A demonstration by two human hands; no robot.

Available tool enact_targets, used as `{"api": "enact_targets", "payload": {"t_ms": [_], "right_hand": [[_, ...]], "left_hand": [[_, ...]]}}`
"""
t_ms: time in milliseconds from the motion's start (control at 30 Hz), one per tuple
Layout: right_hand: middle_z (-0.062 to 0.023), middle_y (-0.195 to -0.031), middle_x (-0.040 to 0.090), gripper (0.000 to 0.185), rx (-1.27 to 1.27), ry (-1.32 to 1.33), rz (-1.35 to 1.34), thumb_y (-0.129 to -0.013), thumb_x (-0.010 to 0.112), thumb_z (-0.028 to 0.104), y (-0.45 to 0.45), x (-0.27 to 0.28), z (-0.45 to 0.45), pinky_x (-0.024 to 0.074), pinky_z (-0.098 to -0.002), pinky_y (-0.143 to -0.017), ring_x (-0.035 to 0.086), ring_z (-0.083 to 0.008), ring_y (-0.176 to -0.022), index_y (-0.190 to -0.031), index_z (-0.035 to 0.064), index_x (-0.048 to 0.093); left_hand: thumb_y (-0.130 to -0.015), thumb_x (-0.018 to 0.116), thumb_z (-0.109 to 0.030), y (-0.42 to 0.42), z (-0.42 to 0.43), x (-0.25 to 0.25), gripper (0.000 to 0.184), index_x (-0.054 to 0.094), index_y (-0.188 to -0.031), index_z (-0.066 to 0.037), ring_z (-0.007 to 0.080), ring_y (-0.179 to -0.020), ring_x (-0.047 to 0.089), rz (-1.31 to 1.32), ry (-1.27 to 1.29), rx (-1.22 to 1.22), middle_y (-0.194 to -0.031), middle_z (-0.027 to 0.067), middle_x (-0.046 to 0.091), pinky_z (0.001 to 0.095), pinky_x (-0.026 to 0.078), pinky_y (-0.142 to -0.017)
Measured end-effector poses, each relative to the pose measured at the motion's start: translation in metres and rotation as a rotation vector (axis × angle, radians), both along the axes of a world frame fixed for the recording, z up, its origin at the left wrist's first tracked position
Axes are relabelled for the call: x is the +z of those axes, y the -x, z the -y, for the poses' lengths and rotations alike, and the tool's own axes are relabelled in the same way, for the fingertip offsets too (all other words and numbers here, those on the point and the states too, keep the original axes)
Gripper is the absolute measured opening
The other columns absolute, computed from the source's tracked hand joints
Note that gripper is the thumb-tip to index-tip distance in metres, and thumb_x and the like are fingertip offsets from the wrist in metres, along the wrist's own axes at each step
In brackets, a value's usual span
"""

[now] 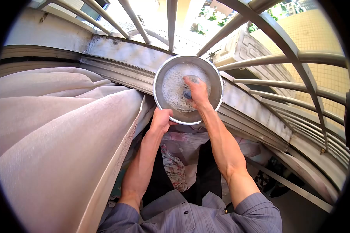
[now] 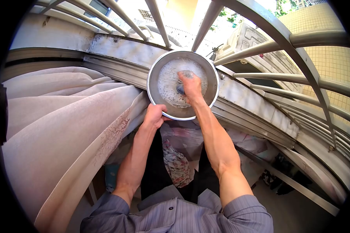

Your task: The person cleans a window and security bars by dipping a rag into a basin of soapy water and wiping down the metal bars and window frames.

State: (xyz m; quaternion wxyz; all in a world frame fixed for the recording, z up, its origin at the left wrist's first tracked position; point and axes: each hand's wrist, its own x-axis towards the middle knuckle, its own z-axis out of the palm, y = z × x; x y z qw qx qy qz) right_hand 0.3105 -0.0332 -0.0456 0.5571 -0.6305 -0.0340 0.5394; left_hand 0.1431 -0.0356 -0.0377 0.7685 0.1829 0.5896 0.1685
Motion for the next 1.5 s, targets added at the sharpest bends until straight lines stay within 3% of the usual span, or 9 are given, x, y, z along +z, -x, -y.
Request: {"api": "enact_targets", "payload": {"t_ms": [467, 567, 700, 1033, 1200, 1300, 1433, 1467, 1500], "right_hand": [[-0.0011, -0.075, 0.060, 0.025, -0.027, 0.083, 0.211, -0.092, 0.062, 0.031, -0.008, -0.022, -0.009, 0.0416, -0.0303, -0.053, 0.052, -0.0105, -0.061, -0.087, 0.0070, 0.065], [-0.0018, -0.074, 0.057, 0.032, -0.014, 0.031, -0.302, -0.098, 0.053, 0.042, -0.022, -0.019, -0.003, 0.0398, -0.0277, -0.043, 0.059, -0.0149, -0.066, -0.098, 0.0101, 0.057], [-0.0098, -0.103, 0.062, 0.018, -0.043, -0.221, -0.612, -0.097, 0.056, 0.016, -0.027, -0.008, 0.004, 0.0595, -0.0474, -0.080, 0.064, -0.0236, -0.094, -0.110, 0.0041, 0.057], [-0.0095, -0.097, 0.067, 0.023, -0.042, -0.186, -0.612, -0.095, 0.061, 0.027, -0.029, 0.000, 0.010, 0.0566, -0.0325, -0.065, 0.064, -0.0204, -0.085, -0.098, 0.0041, 0.064], [-0.0176, -0.103, 0.063, 0.022, -0.147, -0.378, -0.880, -0.095, 0.057, 0.017, -0.018, 0.015, 0.008, 0.0613, -0.0481, -0.068, 0.060, -0.0397, -0.109, -0.112, 0.0025, 0.058], [-0.0198, -0.117, 0.057, 0.031, -0.154, -0.443, -0.739, -0.093, 0.055, 0.006, -0.010, 0.001, 0.007, 0.0628, -0.0494, -0.067, 0.056, -0.0451, -0.115, -0.124, 0.0041, 0.050], [-0.0184, -0.119, 0.054, 0.042, -0.106, -0.402, -0.639, -0.090, 0.054, -0.003, -0.004, 0.006, 0.008, 0.0596, -0.0302, -0.055, 0.063, -0.0321, -0.102, -0.129, 0.0087, 0.048], [-0.0139, -0.109, 0.058, 0.034, -0.090, -0.356, -0.609, -0.090, 0.056, 0.000, -0.003, 0.006, 0.009, 0.0466, -0.0205, -0.043, 0.064, -0.0219, -0.086, -0.123, 0.0071, 0.051], [-0.0139, -0.109, 0.058, 0.034, -0.085, -0.362, -0.605, -0.090, 0.056, 0.000, -0.003, 0.005, 0.009, 0.0466, -0.0205, -0.043, 0.064, -0.0219, -0.086, -0.123, 0.0071, 0.051]], "left_hand": [[-0.071, 0.048, 0.010, -0.001, 0.000, 0.002, 0.047, 0.047, -0.117, 0.009, 0.0372, -0.073, 0.067, -0.017, -0.013, -0.009, -0.097, 0.0212, 0.060, 0.0512, 0.062, -0.054], [-0.071, 0.048, 0.009, -0.003, -0.001, 0.011, 0.044, 0.046, -0.115, 0.011, 0.0365, -0.071, 0.067, -0.004, -0.023, 0.000, -0.095, 0.0216, 0.059, 0.0511, 0.062, -0.054], [-0.074, 0.048, 0.008, 0.000, -0.001, 0.008, 0.042, 0.046, -0.115, 0.015, 0.0396, -0.077, 0.068, 0.032, 0.016, -0.085, -0.101, 0.0246, 0.061, 0.0517, 0.062, -0.063], [-0.075, 0.047, 0.010, -0.001, -0.001, 0.008, 0.046, 0.042, -0.120, 0.016, 0.0423, -0.085, 0.067, 0.008, 0.020, -0.057, -0.110, 0.0278, 0.057, 0.0545, 0.061, -0.068], [-0.075, 0.046, 0.009, -0.003, -0.002, 0.013, 0.048, 0.042, -0.122, 0.017, 0.0419, -0.087, 0.067, 0.018, 0.006, -0.053, -0.111, 0.0274, 0.057, 0.0534, 0.062, -0.069], [-0.074, 0.046, 0.009, -0.002, -0.001, 0.012, 0.053, 0.040, -0.126, 0.012, 0.0422, -0.086, 0.067, 0.043, 0.008, -0.041, -0.112, 0.0256, 0.057, 0.0529, 0.062, -0.065], [-0.073, 0.046, 0.010, -0.002, -0.002, 0.012, 0.053, 0.040, -0.125, 0.012, 0.0421, -0.083, 0.068, 0.067, 0.013, -0.023, -0.111, 0.0250, 0.057, 0.0530, 0.063, -0.064], [-0.073, 0.046, 0.010, -0.001, -0.002, 0.011, 0.053, 0.040, -0.125, 0.012, 0.0421, -0.083, 0.068, 0.070, 0.006, -0.021, -0.111, 0.0250, 0.057, 0.0530, 0.063, -0.064], [-0.073, 0.046, 0.010, -0.001, -0.003, 0.012, 0.052, 0.040, -0.124, 0.012, 0.0417, -0.083, 0.068, 0.055, 0.018, -0.028, -0.110, 0.0252, 0.057, 0.0530, 0.063, -0.064]]}}
